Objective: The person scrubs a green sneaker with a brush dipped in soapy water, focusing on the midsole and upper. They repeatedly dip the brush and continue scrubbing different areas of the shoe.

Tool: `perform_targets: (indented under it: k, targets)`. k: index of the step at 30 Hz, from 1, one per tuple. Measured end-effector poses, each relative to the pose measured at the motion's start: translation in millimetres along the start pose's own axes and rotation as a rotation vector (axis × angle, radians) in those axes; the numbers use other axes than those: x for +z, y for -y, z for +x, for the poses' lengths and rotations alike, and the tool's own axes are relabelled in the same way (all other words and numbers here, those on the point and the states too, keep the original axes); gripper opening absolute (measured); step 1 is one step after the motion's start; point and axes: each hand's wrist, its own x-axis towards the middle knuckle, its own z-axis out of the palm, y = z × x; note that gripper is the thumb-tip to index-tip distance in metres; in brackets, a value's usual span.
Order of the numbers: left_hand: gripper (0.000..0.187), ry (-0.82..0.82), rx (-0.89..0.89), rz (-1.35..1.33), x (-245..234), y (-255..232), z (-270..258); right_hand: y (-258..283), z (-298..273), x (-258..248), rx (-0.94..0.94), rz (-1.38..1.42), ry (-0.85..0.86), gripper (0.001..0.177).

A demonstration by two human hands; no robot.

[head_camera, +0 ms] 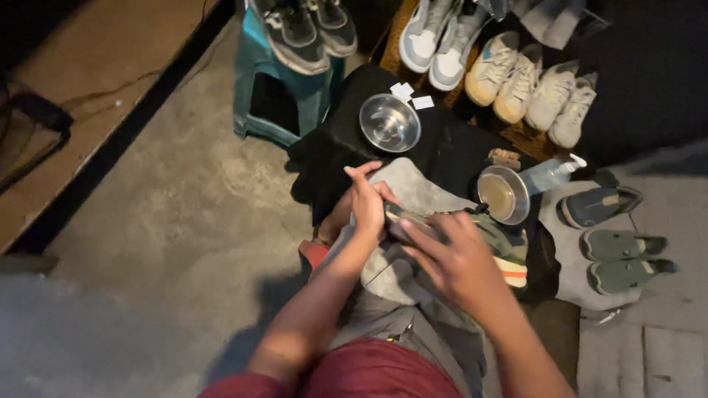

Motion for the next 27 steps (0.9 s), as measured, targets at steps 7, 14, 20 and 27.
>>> perform_targets:
  k: [7, 14, 20, 27]
  targets:
    - [0.088, 0.117, 0.187, -0.107, 5, -6, -16, 0, -3, 21, 0.014, -0.102, -0.009, 0.036]
    - [0.093, 0.16, 0.238, -0.047, -2, -5, -8, 9, 16, 23, 0.047, -0.303, 0.076, 0.034]
    - [0.091, 0.143, 0.281, 0.049, -1, -17, -22, -2, -27, -29, 0.234, -0.29, 0.355, 0.048]
    - [0.111, 0.315, 0.729, 0.144, -6, -3, -16, -6, -10, 17, -0.088, -0.309, -0.152, 0.022]
